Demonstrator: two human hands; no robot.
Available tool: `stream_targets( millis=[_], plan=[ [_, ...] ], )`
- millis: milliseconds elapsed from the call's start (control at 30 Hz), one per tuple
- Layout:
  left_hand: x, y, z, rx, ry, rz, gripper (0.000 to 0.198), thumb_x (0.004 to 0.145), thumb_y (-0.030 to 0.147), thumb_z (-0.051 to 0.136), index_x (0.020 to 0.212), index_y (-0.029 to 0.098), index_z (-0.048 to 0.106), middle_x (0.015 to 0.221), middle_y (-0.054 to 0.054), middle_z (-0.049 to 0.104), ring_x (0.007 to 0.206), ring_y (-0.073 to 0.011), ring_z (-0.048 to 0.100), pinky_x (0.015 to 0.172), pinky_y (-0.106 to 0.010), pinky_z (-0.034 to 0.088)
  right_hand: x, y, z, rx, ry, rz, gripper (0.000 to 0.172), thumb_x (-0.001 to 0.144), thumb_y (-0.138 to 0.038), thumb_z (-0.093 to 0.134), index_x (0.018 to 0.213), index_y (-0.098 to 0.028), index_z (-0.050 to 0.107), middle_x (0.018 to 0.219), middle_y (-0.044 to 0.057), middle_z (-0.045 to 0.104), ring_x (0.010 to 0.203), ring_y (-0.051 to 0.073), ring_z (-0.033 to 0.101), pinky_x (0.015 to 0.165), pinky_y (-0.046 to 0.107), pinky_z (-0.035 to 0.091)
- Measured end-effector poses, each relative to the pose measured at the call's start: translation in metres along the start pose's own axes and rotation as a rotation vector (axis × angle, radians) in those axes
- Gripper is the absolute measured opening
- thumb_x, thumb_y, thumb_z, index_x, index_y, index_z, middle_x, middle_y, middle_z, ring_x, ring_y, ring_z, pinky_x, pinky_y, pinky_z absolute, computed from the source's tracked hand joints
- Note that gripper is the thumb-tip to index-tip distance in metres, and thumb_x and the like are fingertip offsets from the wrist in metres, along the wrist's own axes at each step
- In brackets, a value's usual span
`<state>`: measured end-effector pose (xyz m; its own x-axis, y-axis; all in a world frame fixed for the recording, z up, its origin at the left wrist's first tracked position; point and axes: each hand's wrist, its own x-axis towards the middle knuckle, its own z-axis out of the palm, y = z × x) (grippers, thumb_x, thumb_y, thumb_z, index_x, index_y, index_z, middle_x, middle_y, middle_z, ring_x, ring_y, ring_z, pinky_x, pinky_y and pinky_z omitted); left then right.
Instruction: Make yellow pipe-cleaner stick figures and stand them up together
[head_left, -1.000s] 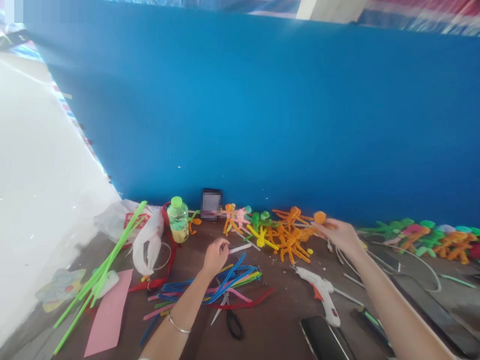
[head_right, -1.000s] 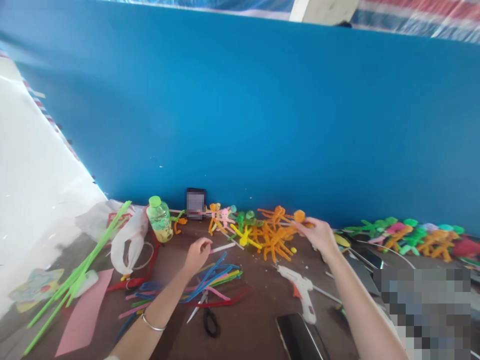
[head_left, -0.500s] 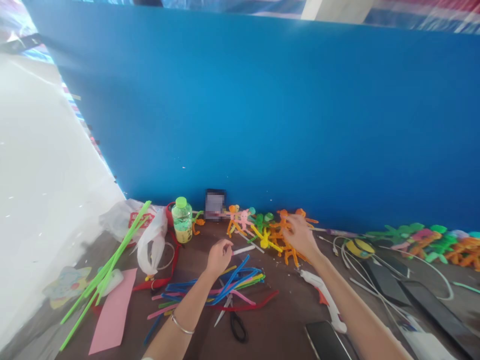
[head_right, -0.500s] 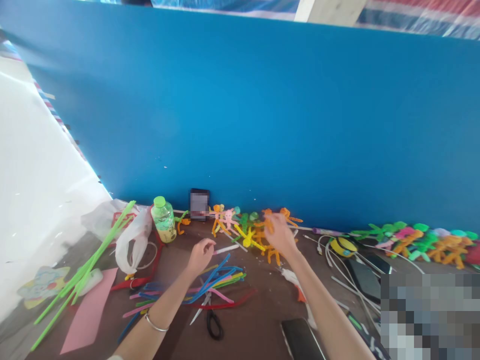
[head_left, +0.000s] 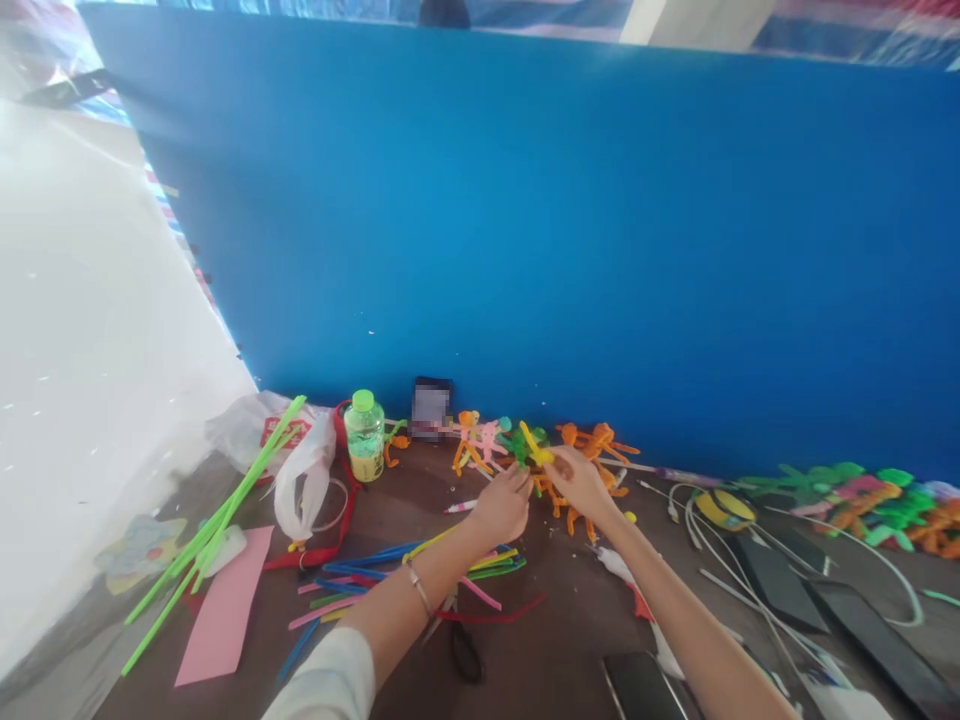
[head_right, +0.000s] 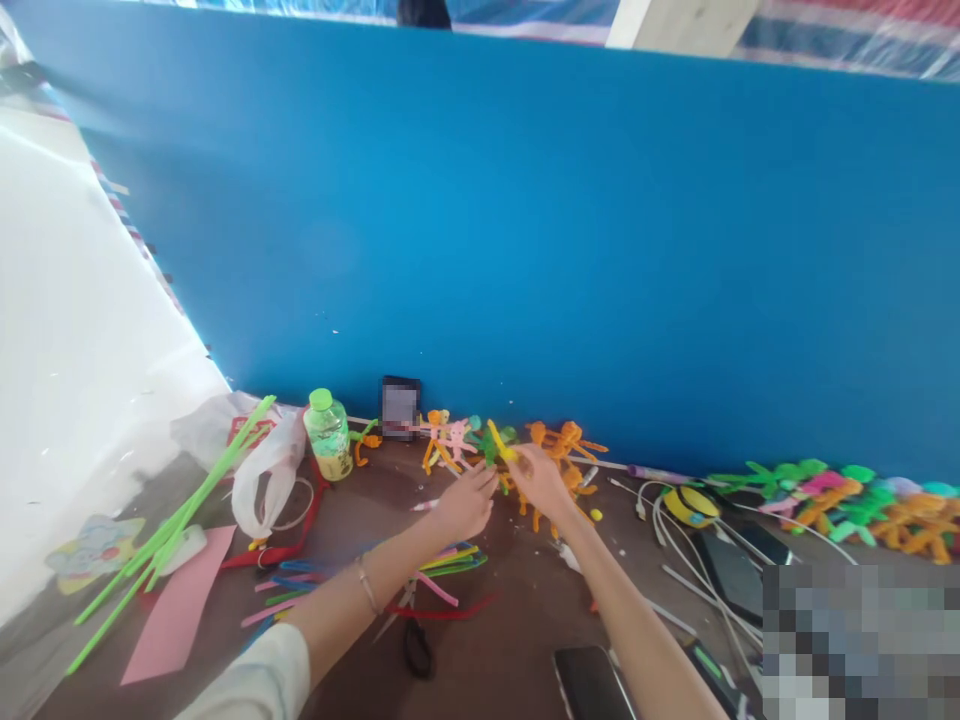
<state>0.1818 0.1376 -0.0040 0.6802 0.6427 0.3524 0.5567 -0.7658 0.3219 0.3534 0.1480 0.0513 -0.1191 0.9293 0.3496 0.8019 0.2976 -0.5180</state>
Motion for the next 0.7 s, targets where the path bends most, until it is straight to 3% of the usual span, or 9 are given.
stream_targets(
  millis=[133, 300, 433, 500, 600, 700],
  plan=[
    [0.021, 0.002, 0.025, 0.095, -0.051, -0.092, 0.048, 0.083, 0.023, 0.029, 0.126, 0.003, 0.037, 0.132, -0.015, 0.04, 0.129, -0.0246, 0.022, 0.102, -0.042, 0.027, 0.009, -0.002, -0.005, 0.057, 0.043, 0.068, 0.024, 0.073, -0.037, 0.05, 0.082, -0.018, 0.06, 0.084, 0.008, 0.063, 0.068, 0.019, 0.059, 0.065, 0.033, 0.048],
    [0.024, -0.006, 0.033, 0.118, -0.002, -0.171, 0.048, 0.084, 0.025, 0.029, 0.125, 0.004, 0.039, 0.134, -0.014, 0.038, 0.13, -0.0229, 0.021, 0.103, -0.04, 0.027, 0.031, 0.005, -0.035, 0.099, 0.099, 0.148, 0.036, 0.075, -0.044, 0.048, 0.092, -0.016, 0.061, 0.092, 0.01, 0.065, 0.08, 0.021, 0.061, 0.07, 0.033, 0.049],
    [0.025, -0.012, 0.032, 0.115, -0.014, -0.187, 0.048, 0.084, 0.026, 0.028, 0.126, 0.006, 0.038, 0.136, -0.012, 0.036, 0.13, -0.0214, 0.02, 0.103, -0.039, 0.027, 0.049, 0.012, -0.066, 0.239, -0.03, 0.345, 0.046, 0.069, -0.048, 0.058, 0.101, -0.015, 0.06, 0.099, 0.011, 0.065, 0.086, 0.024, 0.061, 0.071, 0.034, 0.049],
    [0.025, -0.014, 0.033, 0.106, -0.001, -0.163, 0.048, 0.084, 0.026, 0.027, 0.126, 0.006, 0.038, 0.136, -0.012, 0.035, 0.13, -0.0212, 0.019, 0.103, -0.039, 0.028, 0.054, 0.016, -0.073, 0.302, -0.114, 0.351, 0.046, 0.069, -0.047, 0.059, 0.103, -0.015, 0.06, 0.101, 0.011, 0.064, 0.089, 0.024, 0.06, 0.071, 0.034, 0.049],
    [0.024, -0.017, 0.034, 0.091, 0.029, -0.119, 0.047, 0.083, 0.025, 0.029, 0.124, 0.006, 0.039, 0.135, -0.012, 0.037, 0.13, -0.0219, 0.019, 0.103, -0.039, 0.028, 0.059, 0.021, -0.069, 0.285, -0.225, 0.286, 0.041, 0.071, -0.044, 0.058, 0.102, -0.017, 0.062, 0.103, 0.01, 0.064, 0.091, 0.024, 0.06, 0.072, 0.034, 0.05],
    [0.024, -0.018, 0.034, 0.092, 0.033, -0.081, 0.045, 0.081, 0.022, 0.032, 0.12, 0.004, 0.043, 0.132, -0.016, 0.04, 0.13, -0.0235, 0.02, 0.102, -0.041, 0.028, 0.06, 0.027, -0.052, 0.155, -0.286, 0.207, 0.033, 0.075, -0.04, 0.054, 0.1, -0.02, 0.063, 0.106, 0.008, 0.063, 0.092, 0.022, 0.06, 0.073, 0.033, 0.05]
  ],
)
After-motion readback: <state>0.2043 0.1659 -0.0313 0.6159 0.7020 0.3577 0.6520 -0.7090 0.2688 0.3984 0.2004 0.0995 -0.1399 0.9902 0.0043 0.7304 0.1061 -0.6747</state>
